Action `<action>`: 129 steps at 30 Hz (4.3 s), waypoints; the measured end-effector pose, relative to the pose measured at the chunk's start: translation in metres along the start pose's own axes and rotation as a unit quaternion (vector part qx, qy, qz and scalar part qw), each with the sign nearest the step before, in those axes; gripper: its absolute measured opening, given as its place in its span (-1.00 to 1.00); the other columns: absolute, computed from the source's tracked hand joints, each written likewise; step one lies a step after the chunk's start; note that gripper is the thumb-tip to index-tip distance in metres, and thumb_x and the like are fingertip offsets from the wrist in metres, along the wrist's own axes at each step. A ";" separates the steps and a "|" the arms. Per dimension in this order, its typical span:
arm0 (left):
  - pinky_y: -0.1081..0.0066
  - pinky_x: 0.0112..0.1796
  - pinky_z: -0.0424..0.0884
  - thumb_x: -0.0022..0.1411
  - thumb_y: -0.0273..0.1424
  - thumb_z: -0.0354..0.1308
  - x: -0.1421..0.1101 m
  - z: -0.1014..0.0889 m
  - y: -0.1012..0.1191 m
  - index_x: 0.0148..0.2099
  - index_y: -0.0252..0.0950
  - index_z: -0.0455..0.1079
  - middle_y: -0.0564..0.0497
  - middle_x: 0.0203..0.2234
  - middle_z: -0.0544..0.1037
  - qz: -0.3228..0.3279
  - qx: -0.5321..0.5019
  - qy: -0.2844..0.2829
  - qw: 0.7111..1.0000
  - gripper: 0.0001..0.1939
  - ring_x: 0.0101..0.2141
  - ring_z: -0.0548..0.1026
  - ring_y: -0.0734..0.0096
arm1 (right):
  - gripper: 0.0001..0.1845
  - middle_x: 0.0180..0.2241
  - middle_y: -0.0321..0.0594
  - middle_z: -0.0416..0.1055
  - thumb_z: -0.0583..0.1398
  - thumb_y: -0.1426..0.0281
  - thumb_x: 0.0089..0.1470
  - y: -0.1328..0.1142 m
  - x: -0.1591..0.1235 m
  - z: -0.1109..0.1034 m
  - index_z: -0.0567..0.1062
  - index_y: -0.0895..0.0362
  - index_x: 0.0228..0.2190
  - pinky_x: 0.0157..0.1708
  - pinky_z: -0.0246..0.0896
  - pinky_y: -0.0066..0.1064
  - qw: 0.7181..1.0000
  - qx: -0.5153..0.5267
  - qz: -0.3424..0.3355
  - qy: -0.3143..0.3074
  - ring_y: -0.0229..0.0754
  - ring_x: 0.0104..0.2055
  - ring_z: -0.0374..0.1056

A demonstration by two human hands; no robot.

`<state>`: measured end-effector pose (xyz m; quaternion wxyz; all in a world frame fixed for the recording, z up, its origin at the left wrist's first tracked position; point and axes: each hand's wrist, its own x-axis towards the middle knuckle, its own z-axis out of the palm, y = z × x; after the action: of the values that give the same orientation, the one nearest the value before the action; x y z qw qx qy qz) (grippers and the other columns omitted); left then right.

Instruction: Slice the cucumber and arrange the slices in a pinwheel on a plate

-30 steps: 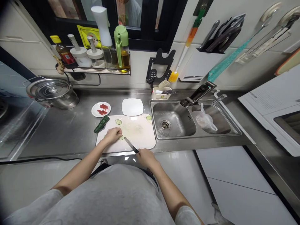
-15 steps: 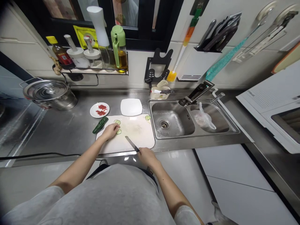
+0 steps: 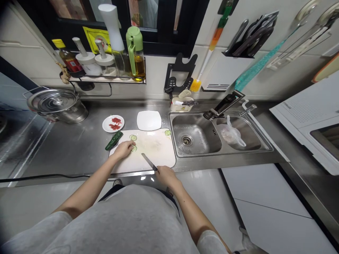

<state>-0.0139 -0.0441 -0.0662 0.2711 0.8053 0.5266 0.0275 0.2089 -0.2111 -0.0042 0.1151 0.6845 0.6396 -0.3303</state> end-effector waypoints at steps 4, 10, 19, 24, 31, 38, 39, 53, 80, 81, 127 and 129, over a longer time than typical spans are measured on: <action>0.36 -0.12 0.27 0.25 -0.43 -0.03 -0.007 -0.002 0.003 -0.06 -0.15 0.43 -0.06 -0.14 0.51 0.020 0.041 -0.001 0.999 -0.72 -0.12 0.44 0.24 | -0.65 -0.16 -0.02 0.50 -0.02 0.34 0.19 0.000 0.001 0.001 0.51 0.14 -0.17 -0.27 0.11 -0.40 1.000 -0.002 -0.003 0.005 -0.03 -0.08 0.39; 0.35 -0.08 0.25 0.28 -0.33 -0.02 -0.015 -0.006 0.006 -0.11 -0.16 0.47 -0.09 -0.14 0.48 0.025 0.069 0.019 0.997 -0.74 -0.06 0.39 0.22 | -0.65 -0.15 -0.03 0.49 -0.02 0.33 0.20 0.000 0.003 0.000 0.50 0.15 -0.16 -0.26 0.11 -0.39 1.000 -0.003 -0.005 0.000 -0.03 -0.08 0.38; 0.41 -0.25 0.29 0.21 -0.34 0.04 -0.014 0.002 0.000 -0.26 -0.22 0.46 -0.03 -0.31 0.54 -0.024 -0.002 0.054 0.998 -0.83 -0.26 0.46 0.33 | -0.64 -0.16 -0.05 0.50 -0.03 0.33 0.20 0.002 0.007 -0.002 0.50 0.15 -0.16 -0.25 0.08 -0.40 1.000 -0.004 -0.002 0.003 -0.07 -0.09 0.38; 0.49 -0.40 0.29 0.06 -0.28 0.19 -0.018 0.015 0.001 -0.29 -0.27 0.46 0.06 -0.46 0.55 -0.103 -0.172 -0.005 0.980 -0.81 -0.46 0.45 0.46 | -0.65 -0.17 -0.05 0.50 -0.03 0.32 0.21 0.006 0.009 0.001 0.49 0.16 -0.17 -0.30 0.06 -0.41 1.000 -0.005 -0.001 0.007 -0.09 -0.11 0.38; 0.44 -0.38 0.25 0.06 -0.28 0.17 -0.032 0.018 0.015 -0.34 -0.19 0.49 0.04 -0.40 0.60 -0.154 -0.061 0.001 0.986 -0.86 -0.37 0.48 0.35 | -0.66 -0.21 -0.05 0.51 -0.04 0.33 0.22 0.000 0.009 -0.002 0.49 0.16 -0.20 -0.33 0.04 -0.42 0.999 -0.027 -0.022 0.013 -0.09 -0.14 0.40; 0.43 -0.30 0.26 0.10 -0.28 0.11 -0.038 0.014 0.019 -0.21 -0.14 0.47 0.07 -0.31 0.59 -0.149 -0.029 0.001 0.988 -0.80 -0.28 0.48 0.35 | -0.65 -0.22 -0.03 0.51 -0.04 0.33 0.22 -0.011 0.007 0.002 0.50 0.15 -0.18 -0.30 0.08 -0.39 0.998 -0.051 -0.043 0.004 -0.05 -0.15 0.41; 0.42 -0.29 0.25 0.10 -0.28 0.11 -0.038 0.014 0.019 -0.22 -0.14 0.47 0.08 -0.32 0.59 -0.149 -0.029 0.002 0.988 -0.81 -0.28 0.48 0.35 | -0.65 -0.22 -0.03 0.51 -0.05 0.34 0.22 -0.012 0.007 0.002 0.50 0.15 -0.18 -0.31 0.08 -0.39 0.998 -0.053 -0.043 0.003 -0.05 -0.15 0.41; 0.41 -0.27 0.23 0.09 -0.33 0.13 -0.040 0.021 0.020 -0.21 -0.15 0.46 0.11 -0.37 0.59 -0.147 -0.040 0.013 0.988 -0.81 -0.29 0.49 0.36 | -0.66 -0.16 0.03 0.51 -0.02 0.38 0.20 -0.020 0.011 0.007 0.49 0.16 -0.14 -0.27 0.17 -0.35 0.998 -0.053 -0.030 -0.021 0.00 -0.10 0.43; 0.37 -0.17 0.25 0.09 -0.33 0.12 -0.039 0.020 0.022 -0.23 -0.16 0.46 0.07 -0.32 0.61 -0.150 -0.031 0.010 0.988 -0.82 -0.25 0.50 0.33 | -0.64 -0.16 0.07 0.50 -0.04 0.45 0.19 -0.035 0.021 0.007 0.49 0.19 -0.13 -0.23 0.25 -0.26 0.997 -0.075 -0.024 -0.023 0.04 -0.09 0.43; 0.37 -0.17 0.25 0.10 -0.33 0.11 -0.039 0.020 0.022 -0.23 -0.16 0.46 0.07 -0.32 0.61 -0.148 -0.029 0.012 0.988 -0.82 -0.24 0.50 0.32 | -0.65 -0.16 0.07 0.50 -0.03 0.45 0.18 -0.035 0.020 0.007 0.49 0.19 -0.13 -0.24 0.25 -0.26 0.996 -0.077 -0.024 -0.023 0.04 -0.09 0.43; 0.24 -0.04 0.20 0.17 -0.53 0.00 -0.047 0.035 0.037 -0.12 -0.23 0.43 -0.10 -0.12 0.50 -0.122 -0.015 0.062 0.991 -0.72 -0.04 0.40 0.17 | -0.65 -0.23 -0.10 0.50 -0.04 0.25 0.27 0.011 0.015 0.009 0.46 0.16 -0.21 -0.37 -0.02 -0.47 0.997 0.000 -0.027 0.079 -0.16 -0.19 0.38; 0.24 -0.05 0.19 0.17 -0.53 0.01 -0.051 0.034 0.039 -0.14 -0.22 0.41 -0.08 -0.15 0.52 -0.119 -0.020 0.058 0.991 -0.76 -0.06 0.41 0.18 | -0.66 -0.23 -0.10 0.50 -0.03 0.25 0.26 0.009 0.016 0.008 0.46 0.16 -0.22 -0.37 -0.03 -0.48 0.997 -0.002 -0.028 0.076 -0.17 -0.19 0.38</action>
<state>0.0072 -0.1141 -0.0649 0.2574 0.7287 0.6325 0.0522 0.2150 -0.2042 -0.0222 0.0584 0.6894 0.6657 -0.2794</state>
